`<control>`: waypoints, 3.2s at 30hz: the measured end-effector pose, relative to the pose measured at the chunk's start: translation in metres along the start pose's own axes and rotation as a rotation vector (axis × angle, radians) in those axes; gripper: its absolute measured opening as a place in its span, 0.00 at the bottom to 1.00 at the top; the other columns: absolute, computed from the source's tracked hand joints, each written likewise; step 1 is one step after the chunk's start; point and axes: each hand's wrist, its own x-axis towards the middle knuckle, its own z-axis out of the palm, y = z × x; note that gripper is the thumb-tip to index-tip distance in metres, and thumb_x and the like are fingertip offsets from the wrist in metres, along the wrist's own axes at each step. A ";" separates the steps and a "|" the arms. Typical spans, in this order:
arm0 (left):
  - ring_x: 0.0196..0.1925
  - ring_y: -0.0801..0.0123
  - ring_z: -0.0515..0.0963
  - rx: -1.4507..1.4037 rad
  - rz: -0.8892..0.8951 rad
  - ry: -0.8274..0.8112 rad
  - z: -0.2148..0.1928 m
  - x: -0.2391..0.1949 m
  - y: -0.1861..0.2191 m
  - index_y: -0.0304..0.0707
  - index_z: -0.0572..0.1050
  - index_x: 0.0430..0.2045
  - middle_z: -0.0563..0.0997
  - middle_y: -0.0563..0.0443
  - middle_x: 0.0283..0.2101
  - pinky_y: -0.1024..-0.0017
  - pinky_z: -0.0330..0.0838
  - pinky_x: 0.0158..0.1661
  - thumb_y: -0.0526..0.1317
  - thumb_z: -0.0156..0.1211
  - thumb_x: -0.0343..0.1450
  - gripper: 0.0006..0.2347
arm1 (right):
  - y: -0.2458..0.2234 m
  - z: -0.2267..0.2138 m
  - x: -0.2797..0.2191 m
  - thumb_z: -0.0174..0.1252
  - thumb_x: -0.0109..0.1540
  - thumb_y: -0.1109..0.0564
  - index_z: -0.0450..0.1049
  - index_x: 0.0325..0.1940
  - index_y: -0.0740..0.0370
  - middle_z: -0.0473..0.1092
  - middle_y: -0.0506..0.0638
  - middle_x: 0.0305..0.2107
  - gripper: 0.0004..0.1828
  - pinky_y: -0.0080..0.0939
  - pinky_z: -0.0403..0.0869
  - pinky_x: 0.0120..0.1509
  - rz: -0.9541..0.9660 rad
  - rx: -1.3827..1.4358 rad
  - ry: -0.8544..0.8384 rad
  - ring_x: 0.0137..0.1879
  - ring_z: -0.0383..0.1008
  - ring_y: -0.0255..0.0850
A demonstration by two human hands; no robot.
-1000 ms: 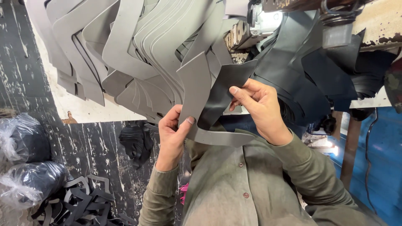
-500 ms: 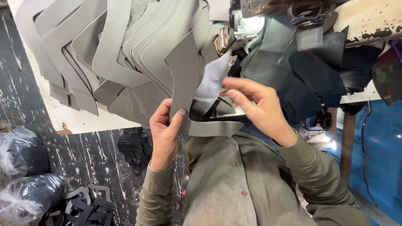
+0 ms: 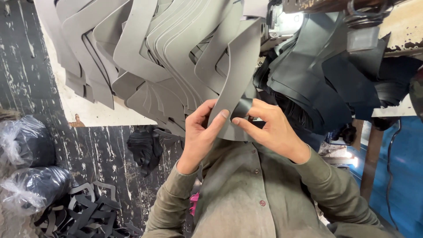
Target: The person feeds curved gray and black shoe components one at a time into a benchtop skiving machine, guiding each edge under the machine head to trim it, then stacks the processed pieces onto a growing pile on the work table.
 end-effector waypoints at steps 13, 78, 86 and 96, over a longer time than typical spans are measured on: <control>0.31 0.73 0.82 -0.176 -0.093 -0.081 -0.008 0.004 0.026 0.29 0.71 0.49 0.85 0.46 0.36 0.75 0.75 0.31 0.37 0.50 0.80 0.09 | 0.002 -0.037 -0.021 0.60 0.66 0.57 0.75 0.39 0.67 0.69 0.46 0.22 0.09 0.33 0.66 0.32 0.112 -0.010 0.128 0.29 0.64 0.28; 0.35 0.68 0.73 1.210 0.660 0.584 -0.135 0.068 0.076 0.34 0.73 0.40 0.74 0.51 0.36 0.69 0.68 0.35 0.41 0.70 0.77 0.11 | 0.005 -0.049 -0.032 0.61 0.69 0.61 0.76 0.42 0.71 0.72 0.46 0.26 0.07 0.30 0.66 0.34 0.372 0.091 0.295 0.30 0.67 0.28; 0.37 0.74 0.74 0.437 0.907 0.689 -0.117 -0.007 0.096 0.32 0.76 0.50 0.80 0.53 0.41 0.75 0.66 0.37 0.37 0.58 0.85 0.06 | -0.012 -0.035 -0.009 0.60 0.69 0.60 0.78 0.43 0.69 0.75 0.44 0.29 0.07 0.28 0.66 0.37 0.305 0.141 0.267 0.34 0.71 0.26; 0.43 0.74 0.70 -0.070 0.160 0.270 -0.004 -0.017 0.012 0.26 0.81 0.45 0.75 0.52 0.44 0.75 0.64 0.43 0.29 0.61 0.76 0.06 | -0.059 0.002 0.023 0.61 0.65 0.59 0.78 0.43 0.66 0.72 0.53 0.23 0.07 0.38 0.67 0.29 0.050 -0.100 -0.007 0.25 0.67 0.37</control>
